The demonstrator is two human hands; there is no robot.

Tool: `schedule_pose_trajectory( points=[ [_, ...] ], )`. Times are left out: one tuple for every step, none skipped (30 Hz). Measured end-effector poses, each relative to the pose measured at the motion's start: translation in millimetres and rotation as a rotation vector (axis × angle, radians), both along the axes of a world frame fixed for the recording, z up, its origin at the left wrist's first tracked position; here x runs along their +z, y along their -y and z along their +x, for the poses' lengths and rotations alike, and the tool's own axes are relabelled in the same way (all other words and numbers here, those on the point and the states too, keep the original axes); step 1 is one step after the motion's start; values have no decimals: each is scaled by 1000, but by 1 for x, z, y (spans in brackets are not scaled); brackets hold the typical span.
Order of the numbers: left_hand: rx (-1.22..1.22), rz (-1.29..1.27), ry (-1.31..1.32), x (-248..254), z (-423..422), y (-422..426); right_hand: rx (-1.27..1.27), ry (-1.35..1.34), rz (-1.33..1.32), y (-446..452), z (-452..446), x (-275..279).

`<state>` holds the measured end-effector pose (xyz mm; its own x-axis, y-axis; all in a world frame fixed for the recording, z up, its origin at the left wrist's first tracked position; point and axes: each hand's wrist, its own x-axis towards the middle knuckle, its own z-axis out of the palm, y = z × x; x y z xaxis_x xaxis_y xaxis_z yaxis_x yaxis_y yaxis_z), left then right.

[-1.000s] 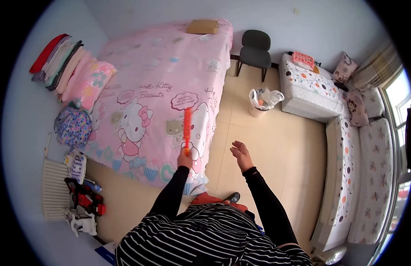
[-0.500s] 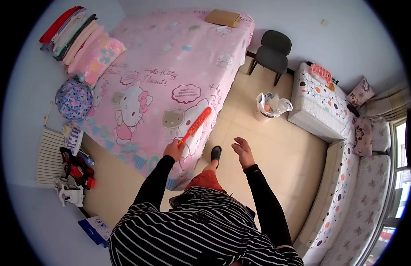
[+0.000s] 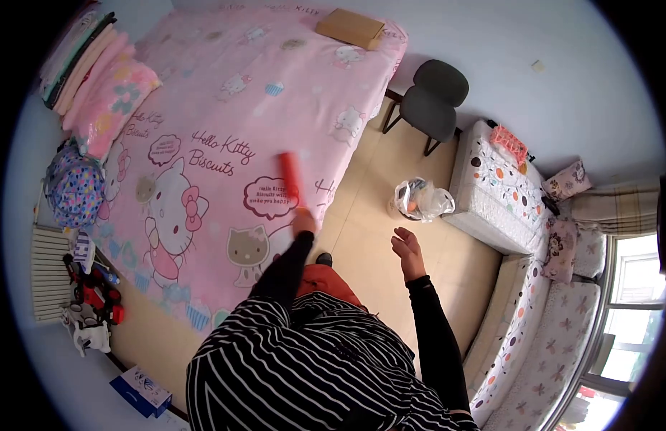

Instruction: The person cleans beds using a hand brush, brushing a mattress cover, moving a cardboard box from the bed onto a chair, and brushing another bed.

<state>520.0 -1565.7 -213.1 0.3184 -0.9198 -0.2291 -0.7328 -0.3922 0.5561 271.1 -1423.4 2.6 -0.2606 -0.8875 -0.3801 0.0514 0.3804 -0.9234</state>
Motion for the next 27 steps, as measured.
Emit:
schedule_pose_trajectory(
  points=[
    [-259, 20, -53, 14, -26, -7, -14, 19, -2, 13, 3, 0],
    [-488, -61, -170, 27, -40, -6, 3, 28, 14, 24, 6, 1],
    [-714, -29, -176, 63, -39, 0, 22, 34, 23, 36, 7, 2],
    [-938, 0, -183, 99, -36, 13, 43, 38, 28, 48, 8, 2],
    [-990, -25, -95, 105, -30, 27, 65, 35, 31, 58, 6, -4],
    [-885, -31, -47, 86, -20, 47, 71, 42, 34, 68, 4, -4],
    [-693, -141, -72, 62, -1, 66, 79, 47, 39, 79, 3, -4],
    [-477, -136, -83, 74, 21, 85, 87, 55, 40, 89, 2, -4],
    [-256, -213, -34, 68, 46, 103, 89, 71, 45, 99, 1, -6],
    [-46, -194, 41, 67, 75, 121, 117, 55, 44, 109, -2, -10],
    [177, -139, 70, 68, 100, 133, 141, 41, 46, 118, -5, -16],
    [366, -143, 57, 57, 127, 144, 164, 27, 50, 124, -7, -21],
    [495, -184, 106, 68, 136, 145, 173, 22, 46, 131, -9, -22],
    [604, -176, 104, 57, 147, 150, 186, 33, 46, 137, -10, -23],
    [643, -115, 95, 55, 139, 151, 200, 43, 46, 144, -12, -26],
    [684, -54, 87, 49, 130, 154, 218, 55, 45, 153, -15, -28],
    [667, 45, -16, 24, 115, 161, 229, 66, 61, 163, -17, -30],
    [378, 73, 58, 4, 63, 151, 247, 81, 54, 172, -17, -32],
    [100, 94, 139, -6, 2, 141, 279, 105, 39, 191, -20, -36],
    [-162, 35, -36, -13, -30, 135, 302, 120, 28, 206, -26, -36],
    [-391, -4, -244, 18, -54, 133, 317, 114, 7, 219, -31, -37],
    [-547, -46, -291, 45, -69, 138, 329, 97, -10, 232, -39, -37],
    [-616, 21, -252, 81, -78, 148, 341, 81, -27, 244, -48, -36],
    [-679, 91, -214, 103, -84, 157, 355, 66, -41, 257, -58, -35],
    [-610, -15, -169, 89, -84, 169, 365, 44, -57, 270, -68, -35],
    [-485, -47, -193, 87, -78, 185, 357, 36, -59, 283, -80, -33],
    [-353, -99, -202, 92, -66, 197, 357, 38, -50, 294, -90, -30]
  ],
)
